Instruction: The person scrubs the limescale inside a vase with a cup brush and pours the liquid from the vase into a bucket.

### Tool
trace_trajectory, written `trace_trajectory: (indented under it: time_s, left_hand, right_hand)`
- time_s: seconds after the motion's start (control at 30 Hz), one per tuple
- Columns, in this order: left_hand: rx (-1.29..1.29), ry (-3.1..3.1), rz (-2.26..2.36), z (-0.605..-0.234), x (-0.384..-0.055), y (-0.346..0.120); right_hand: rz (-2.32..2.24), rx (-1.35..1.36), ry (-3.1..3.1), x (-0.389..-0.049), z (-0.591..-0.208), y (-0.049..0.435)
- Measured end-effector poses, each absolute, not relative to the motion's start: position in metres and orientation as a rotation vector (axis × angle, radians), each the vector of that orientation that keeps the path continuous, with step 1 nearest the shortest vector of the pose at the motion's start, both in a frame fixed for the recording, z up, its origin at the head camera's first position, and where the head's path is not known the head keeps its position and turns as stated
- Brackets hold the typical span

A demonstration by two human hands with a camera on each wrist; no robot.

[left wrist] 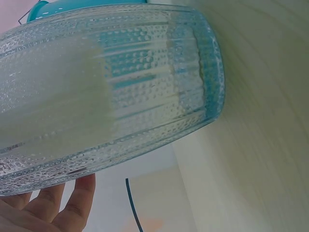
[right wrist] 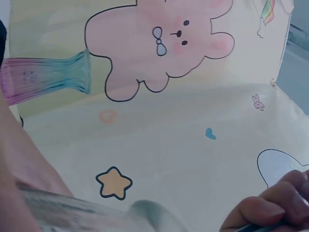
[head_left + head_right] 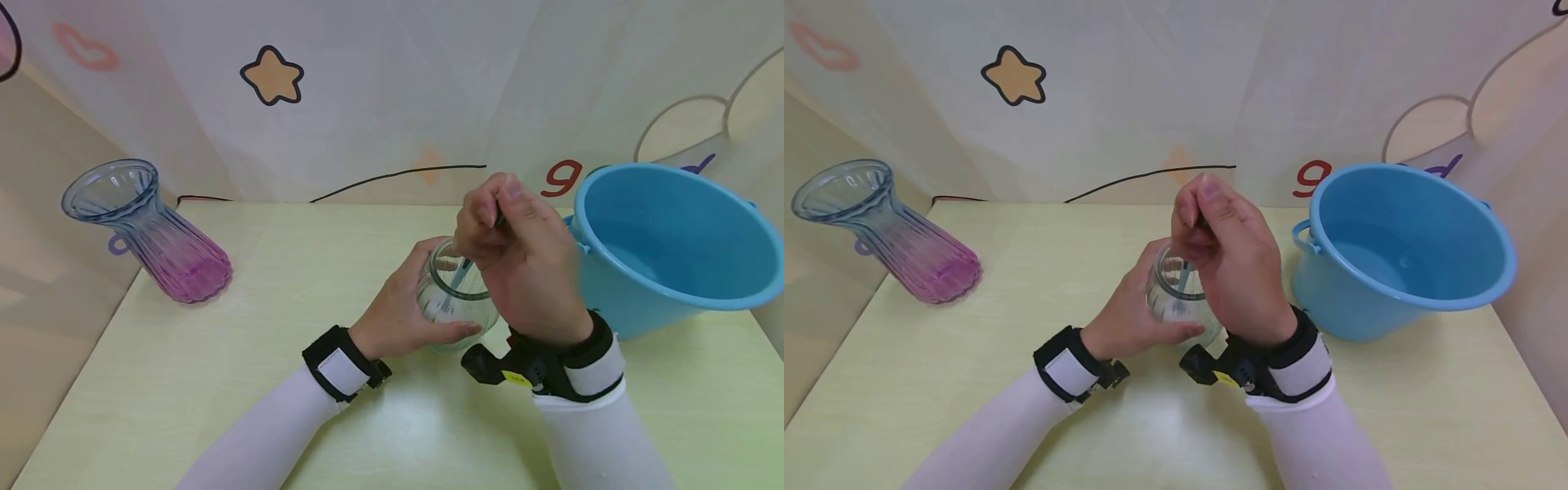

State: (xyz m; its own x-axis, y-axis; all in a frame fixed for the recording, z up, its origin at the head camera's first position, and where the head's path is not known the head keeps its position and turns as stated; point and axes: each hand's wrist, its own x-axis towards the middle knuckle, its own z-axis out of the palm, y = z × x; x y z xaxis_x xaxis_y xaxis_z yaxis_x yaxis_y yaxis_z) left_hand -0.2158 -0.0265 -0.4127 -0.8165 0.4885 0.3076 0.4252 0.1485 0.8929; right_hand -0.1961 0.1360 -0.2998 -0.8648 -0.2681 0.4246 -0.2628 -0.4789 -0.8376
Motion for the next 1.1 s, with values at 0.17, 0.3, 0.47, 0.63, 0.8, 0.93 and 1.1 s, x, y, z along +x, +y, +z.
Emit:
trace_trajectory:
  time_s: [0.17,0.3,0.47,0.63,0.8,0.93,1.1]
  left_hand:
    - [0.930,2.385,1.764,-0.413,-0.216,-0.026]
    - [0.960,2.373,1.776,-0.413,-0.216,-0.027]
    - [0.969,2.362,1.776,-0.414,-0.217,-0.027]
    - [0.981,2.356,1.778,-0.415,-0.217,-0.026]
    - [0.983,2.346,1.789,-0.414,-0.217,-0.026]
    - [0.966,2.358,1.784,-0.414,-0.217,-0.028]
    - [0.938,2.353,1.773,-0.413,-0.216,-0.028]
  right_hand:
    - [-2.764,-0.915,1.290,-0.196,-0.295,0.147]
    - [-2.919,-0.935,0.997,-0.198,-0.289,0.159]
    - [-3.034,-0.913,0.691,-0.198,-0.283,0.173]
    - [-3.041,-0.916,0.652,-0.199,-0.283,0.175]
    - [-3.024,-0.924,0.725,-0.202,-0.288,0.169]
    - [-2.917,-0.953,0.945,-0.203,-0.294,0.157]
    - [-2.691,-1.000,1.324,-0.198,-0.301,0.140]
